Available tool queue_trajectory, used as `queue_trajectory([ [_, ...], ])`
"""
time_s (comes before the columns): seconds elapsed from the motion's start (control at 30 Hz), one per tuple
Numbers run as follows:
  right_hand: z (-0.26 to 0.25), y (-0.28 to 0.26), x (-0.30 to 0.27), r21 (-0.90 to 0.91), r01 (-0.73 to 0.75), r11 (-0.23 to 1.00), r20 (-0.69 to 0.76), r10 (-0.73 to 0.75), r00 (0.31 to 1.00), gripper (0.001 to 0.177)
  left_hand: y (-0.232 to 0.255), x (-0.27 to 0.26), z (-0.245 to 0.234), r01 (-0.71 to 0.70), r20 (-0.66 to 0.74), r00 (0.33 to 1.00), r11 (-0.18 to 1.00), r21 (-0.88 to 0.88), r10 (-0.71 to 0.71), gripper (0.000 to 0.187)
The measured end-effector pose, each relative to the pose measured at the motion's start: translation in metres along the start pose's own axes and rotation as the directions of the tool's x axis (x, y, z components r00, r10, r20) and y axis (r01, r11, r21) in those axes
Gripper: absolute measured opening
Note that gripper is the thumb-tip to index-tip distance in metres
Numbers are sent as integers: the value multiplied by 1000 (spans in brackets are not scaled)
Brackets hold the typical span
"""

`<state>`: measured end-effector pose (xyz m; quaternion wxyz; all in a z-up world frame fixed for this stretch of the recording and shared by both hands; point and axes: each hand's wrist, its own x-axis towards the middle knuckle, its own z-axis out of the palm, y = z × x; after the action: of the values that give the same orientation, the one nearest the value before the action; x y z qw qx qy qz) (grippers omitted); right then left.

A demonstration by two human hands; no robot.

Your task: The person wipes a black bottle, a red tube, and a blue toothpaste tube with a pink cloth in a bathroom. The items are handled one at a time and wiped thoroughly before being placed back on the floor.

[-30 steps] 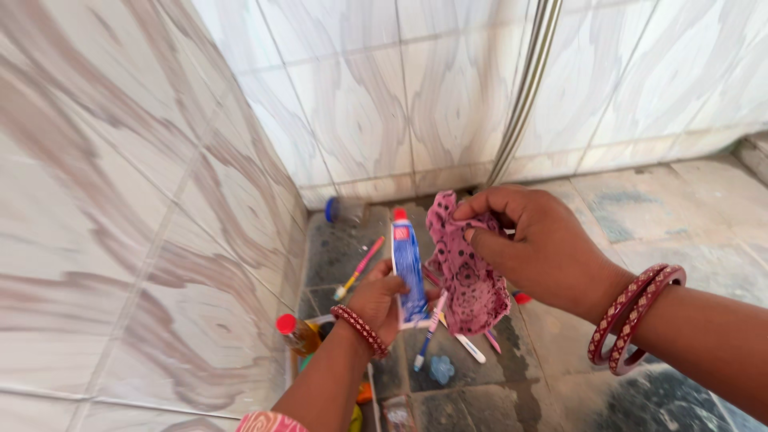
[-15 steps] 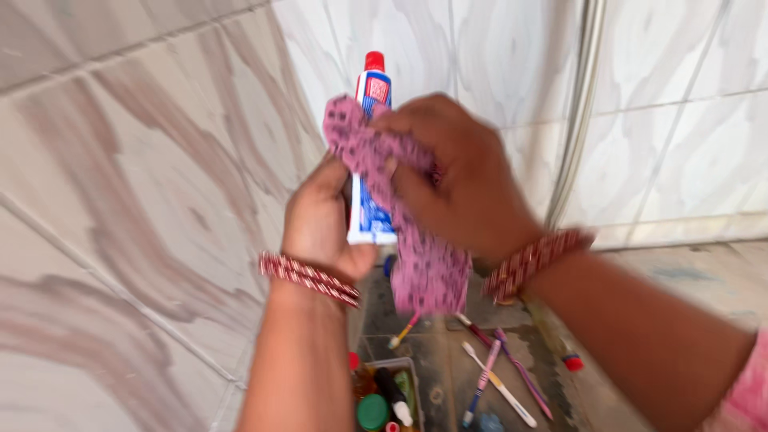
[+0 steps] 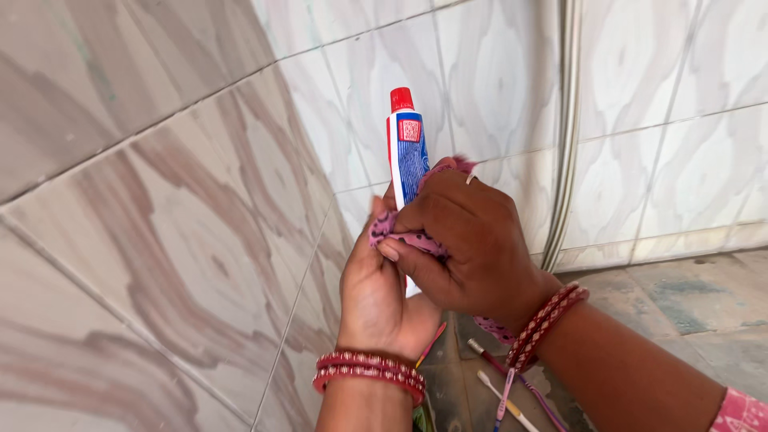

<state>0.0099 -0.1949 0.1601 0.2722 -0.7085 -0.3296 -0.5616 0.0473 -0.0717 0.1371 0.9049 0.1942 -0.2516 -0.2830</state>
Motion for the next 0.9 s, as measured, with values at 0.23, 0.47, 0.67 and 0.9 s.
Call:
queue_trajectory([
  [0.23,-17,35,-13,-257,-236,937,-231,178,957,15,-26,5,10,113,-6,993,944,310,-117,59],
  [0.47,-38,79,-12,41,-486,873,-452,450,770,22,-45,8,-17,171,31,977,868,466,-210,60],
  [0.67,-6,47,-22,39,-521,853,-399,491,775,16,-62,13,-26,49,97,993,971,234,-74,45],
  [0.9,15,24,-34,103,-460,882,-239,470,849,13,-49,21,-4,52,-346,935,938,342,75,46],
])
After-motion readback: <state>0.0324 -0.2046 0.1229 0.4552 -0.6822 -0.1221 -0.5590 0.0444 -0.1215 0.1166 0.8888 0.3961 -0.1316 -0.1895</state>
